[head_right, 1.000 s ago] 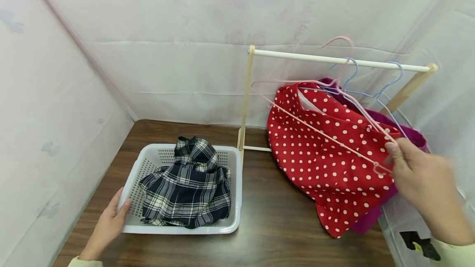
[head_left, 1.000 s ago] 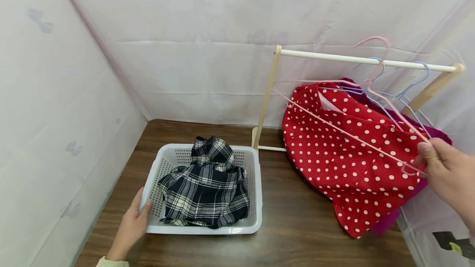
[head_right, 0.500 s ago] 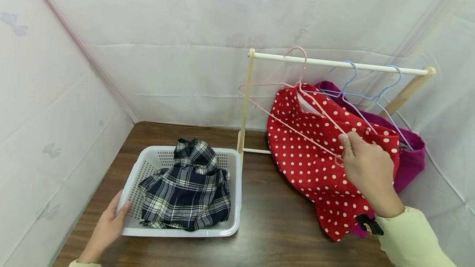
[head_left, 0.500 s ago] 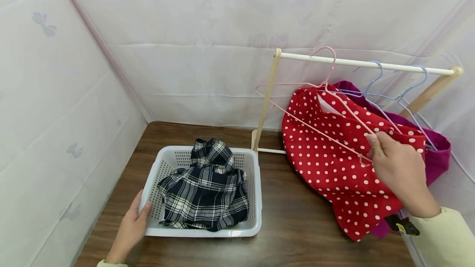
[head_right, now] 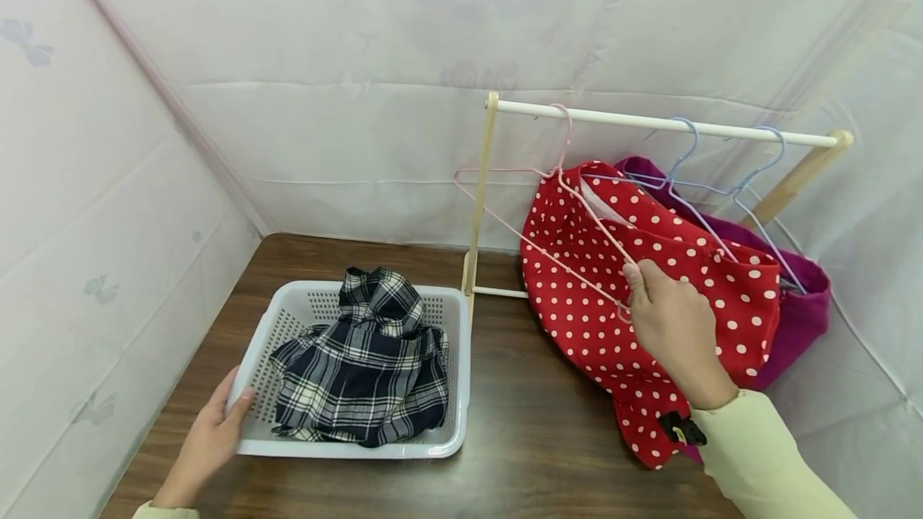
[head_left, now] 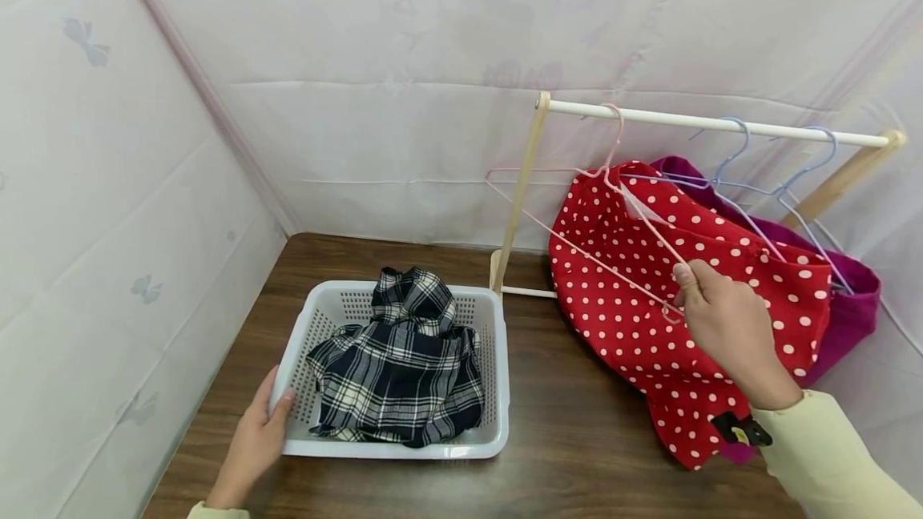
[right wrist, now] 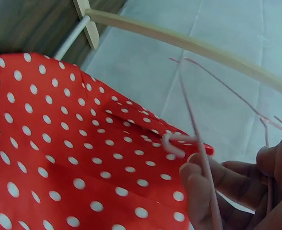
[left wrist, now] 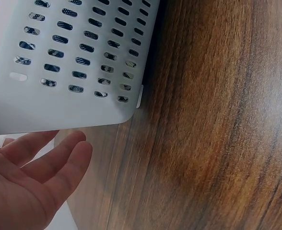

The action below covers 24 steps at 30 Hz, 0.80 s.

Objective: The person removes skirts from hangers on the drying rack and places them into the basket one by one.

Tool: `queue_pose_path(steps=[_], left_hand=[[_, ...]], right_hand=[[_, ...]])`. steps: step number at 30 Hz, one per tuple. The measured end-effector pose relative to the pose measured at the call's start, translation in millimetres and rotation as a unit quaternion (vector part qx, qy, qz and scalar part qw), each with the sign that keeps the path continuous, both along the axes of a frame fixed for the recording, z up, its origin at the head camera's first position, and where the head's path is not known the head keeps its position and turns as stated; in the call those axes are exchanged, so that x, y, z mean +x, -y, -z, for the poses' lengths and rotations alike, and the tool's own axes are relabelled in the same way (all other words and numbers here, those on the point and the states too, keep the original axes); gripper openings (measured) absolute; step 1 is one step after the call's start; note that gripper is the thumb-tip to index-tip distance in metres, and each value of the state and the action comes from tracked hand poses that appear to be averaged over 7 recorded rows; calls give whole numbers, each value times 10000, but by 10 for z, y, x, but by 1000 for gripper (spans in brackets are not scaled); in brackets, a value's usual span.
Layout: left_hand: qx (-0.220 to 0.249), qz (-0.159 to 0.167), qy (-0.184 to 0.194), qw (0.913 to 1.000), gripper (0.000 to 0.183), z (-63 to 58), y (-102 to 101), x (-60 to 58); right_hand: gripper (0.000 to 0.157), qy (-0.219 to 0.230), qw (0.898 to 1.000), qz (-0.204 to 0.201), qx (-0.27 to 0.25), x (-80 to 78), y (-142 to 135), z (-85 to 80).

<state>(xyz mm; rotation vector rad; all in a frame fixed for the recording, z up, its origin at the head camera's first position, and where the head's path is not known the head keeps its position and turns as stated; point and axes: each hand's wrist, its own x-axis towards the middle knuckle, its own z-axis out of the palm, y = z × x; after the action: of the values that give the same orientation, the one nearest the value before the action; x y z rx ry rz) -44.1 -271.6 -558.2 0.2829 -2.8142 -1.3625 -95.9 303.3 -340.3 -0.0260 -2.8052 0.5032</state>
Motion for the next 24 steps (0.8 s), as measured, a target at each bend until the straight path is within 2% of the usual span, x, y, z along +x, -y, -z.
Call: queue_pose_path(steps=[14, 20, 24], left_hand=[[-41, -4, -193, 9998, 57, 11, -3, -9], [-4, 10, -153, 9999, 57, 27, -4, -12], [-4, 20, -138, 9999, 57, 38, 7, -13]], right_hand=[[41, 119, 9987, -306, -389, -89, -46, 130], [38, 435, 9978, -332, -383, -72, -78, 98], [33, 632, 9957, -502, -445, -40, -113, 89]])
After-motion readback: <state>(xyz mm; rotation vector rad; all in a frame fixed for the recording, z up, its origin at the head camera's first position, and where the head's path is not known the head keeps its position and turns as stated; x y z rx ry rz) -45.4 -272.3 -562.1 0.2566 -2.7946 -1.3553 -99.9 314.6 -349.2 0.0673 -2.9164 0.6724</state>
